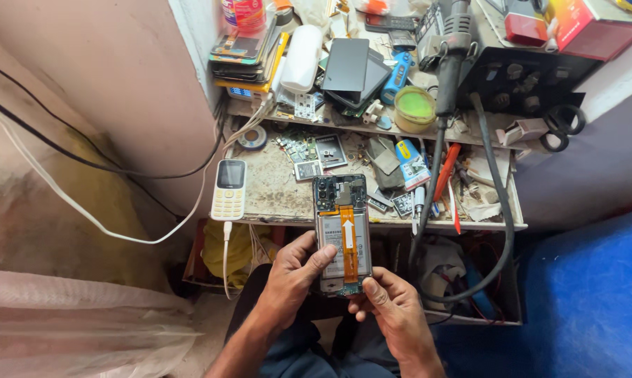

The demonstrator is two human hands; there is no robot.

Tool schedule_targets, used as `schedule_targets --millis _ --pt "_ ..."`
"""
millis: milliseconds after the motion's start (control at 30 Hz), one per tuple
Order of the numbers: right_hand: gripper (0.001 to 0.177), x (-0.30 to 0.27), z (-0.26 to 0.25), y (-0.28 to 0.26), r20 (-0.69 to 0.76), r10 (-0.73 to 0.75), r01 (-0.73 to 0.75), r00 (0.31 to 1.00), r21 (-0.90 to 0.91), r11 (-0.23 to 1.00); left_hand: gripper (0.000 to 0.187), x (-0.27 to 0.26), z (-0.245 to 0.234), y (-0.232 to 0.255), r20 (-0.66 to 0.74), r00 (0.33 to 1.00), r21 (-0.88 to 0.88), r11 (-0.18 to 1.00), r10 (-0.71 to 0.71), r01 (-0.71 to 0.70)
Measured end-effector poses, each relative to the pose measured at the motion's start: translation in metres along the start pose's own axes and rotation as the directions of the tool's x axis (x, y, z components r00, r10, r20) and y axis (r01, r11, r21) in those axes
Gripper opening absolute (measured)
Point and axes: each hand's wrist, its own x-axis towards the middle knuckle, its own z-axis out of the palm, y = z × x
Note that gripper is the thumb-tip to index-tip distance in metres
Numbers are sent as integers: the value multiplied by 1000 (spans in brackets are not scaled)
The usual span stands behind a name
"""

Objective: The person disassembles a smartphone, removes internal components and cables, and uses a prying tool and a thin applicator to manipulate parts and housings on a cluttered workbench.

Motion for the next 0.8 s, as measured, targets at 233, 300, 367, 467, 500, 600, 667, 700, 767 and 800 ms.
schedule_targets --millis 233,300,367,467,500,600,667,700,767,800 --pt "40 12 13 -31 -116 -101 68 988 -262 963 34 -24 -12 7 -39 999 22 1000 -4 5" --pt "36 28 20 -55 -142 -169 117 975 -317 941 34 -32 -17 9 -37 999 26 1000 -12 13" --pt "31 54 27 -84 -143 -229 159 963 -386 909 35 -39 -22 11 -64 998 47 999 -9 12" --pt "28 112 40 -123 -99 -383 252 918 -600 759 35 -51 -26 11 -99 994 20 999 -40 42" --pt "27 134 43 -135 -32 -515 310 857 -766 564 35 -54 -27 11 -109 992 1 998 -55 56" --pt "31 199 55 -154 186 -669 277 719 -961 30 33 -64 -34 6 -122 991 54 997 -53 60" --pt "55 236 66 -156 263 -632 234 729 -963 -130 32 -67 -40 -1 -116 993 79 996 -23 32" --pt "63 248 70 -153 264 -630 208 730 -964 -163 32 -68 -43 -5 -112 994 91 996 -8 19" --pt "79 267 81 -145 267 -629 155 730 -961 -228 32 -71 -49 -11 -142 990 113 993 -20 36" --pt "81 273 85 -143 246 -625 106 740 -962 -253 31 -73 -51 -13 -157 987 124 991 -24 44"
